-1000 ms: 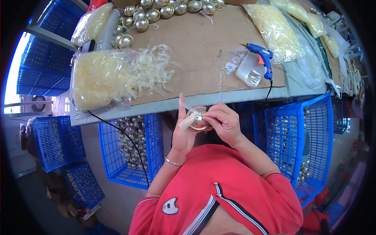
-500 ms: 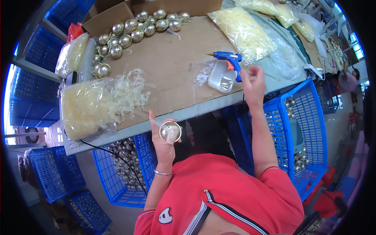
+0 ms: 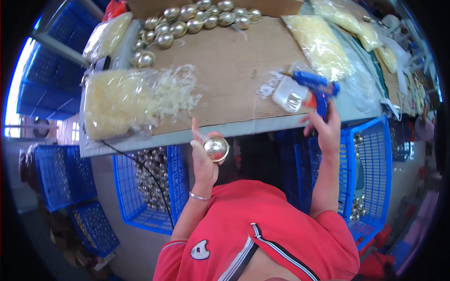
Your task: Gluing decorative lace to Christmas baubles using a hot glue gun.
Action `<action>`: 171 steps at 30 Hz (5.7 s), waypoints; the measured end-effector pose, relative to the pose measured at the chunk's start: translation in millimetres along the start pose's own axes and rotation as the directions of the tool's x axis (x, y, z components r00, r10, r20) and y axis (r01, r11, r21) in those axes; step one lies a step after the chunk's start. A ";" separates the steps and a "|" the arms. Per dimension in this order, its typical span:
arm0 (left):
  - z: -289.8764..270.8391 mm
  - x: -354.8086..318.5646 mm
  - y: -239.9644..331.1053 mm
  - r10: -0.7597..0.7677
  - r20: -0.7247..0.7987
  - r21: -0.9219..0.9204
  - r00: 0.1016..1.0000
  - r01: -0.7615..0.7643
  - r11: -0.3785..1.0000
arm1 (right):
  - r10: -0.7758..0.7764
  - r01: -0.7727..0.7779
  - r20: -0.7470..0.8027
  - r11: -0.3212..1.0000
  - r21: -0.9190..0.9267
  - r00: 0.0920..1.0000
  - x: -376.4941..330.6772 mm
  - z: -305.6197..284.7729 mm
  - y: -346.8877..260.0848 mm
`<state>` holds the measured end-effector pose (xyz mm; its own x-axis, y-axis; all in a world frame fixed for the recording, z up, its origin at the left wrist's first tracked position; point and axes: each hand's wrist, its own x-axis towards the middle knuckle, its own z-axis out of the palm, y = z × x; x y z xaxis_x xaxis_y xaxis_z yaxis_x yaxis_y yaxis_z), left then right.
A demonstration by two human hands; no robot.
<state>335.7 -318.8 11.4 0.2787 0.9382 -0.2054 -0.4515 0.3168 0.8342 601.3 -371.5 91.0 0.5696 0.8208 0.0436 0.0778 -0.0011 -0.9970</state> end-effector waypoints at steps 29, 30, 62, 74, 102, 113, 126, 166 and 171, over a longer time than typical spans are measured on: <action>0.1 6.9 2.0 0.137 -0.096 0.121 0.986 -0.125 0.985 | 0.288 -0.223 0.483 0.956 -0.188 0.827 -72.8 76.4 17.5; 0.5 6.7 2.3 0.130 -0.101 0.120 0.986 -0.118 0.986 | 0.270 -0.214 0.482 0.962 -0.170 0.834 -72.9 76.9 16.6; -26.7 -10.8 18.3 0.116 -0.253 0.026 0.961 -0.113 0.993 | -0.564 0.270 0.064 0.289 -0.918 0.823 69.2 8.2 51.0; -38.1 -15.9 18.6 0.123 -0.282 0.014 0.951 -0.125 0.992 | -0.404 0.603 0.472 0.679 -0.420 0.784 24.8 196.0 81.0; -43.1 -11.5 13.5 0.162 -0.191 0.102 0.968 -0.145 0.984 | 0.025 0.163 0.637 0.959 -0.234 0.770 3.0 127.6 19.8; -14.0 -5.5 -4.1 0.113 0.057 0.241 0.992 -0.123 0.963 | 0.305 -0.257 0.651 0.951 -0.172 0.695 -46.0 124.0 14.7; -12.6 -8.5 -13.4 0.112 -0.020 0.081 0.994 -0.110 0.991 | 0.322 -0.290 0.550 0.946 -0.147 0.771 -48.8 126.9 28.6; -83.5 -14.8 5.5 -0.131 -0.202 -0.106 0.971 0.111 0.988 | -0.074 0.312 0.313 0.454 -0.835 0.947 260.1 201.2 37.5; -20.5 -7.9 41.2 0.020 0.065 -0.112 0.998 -0.013 0.994 | -0.061 0.679 0.743 0.460 -0.572 0.667 95.3 202.8 -16.5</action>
<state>297.5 -310.3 36.9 0.3242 0.9332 -0.1548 -0.5473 0.3186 0.7739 488.4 -177.5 98.5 -0.2327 0.9717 0.0419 0.8906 0.2302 -0.3922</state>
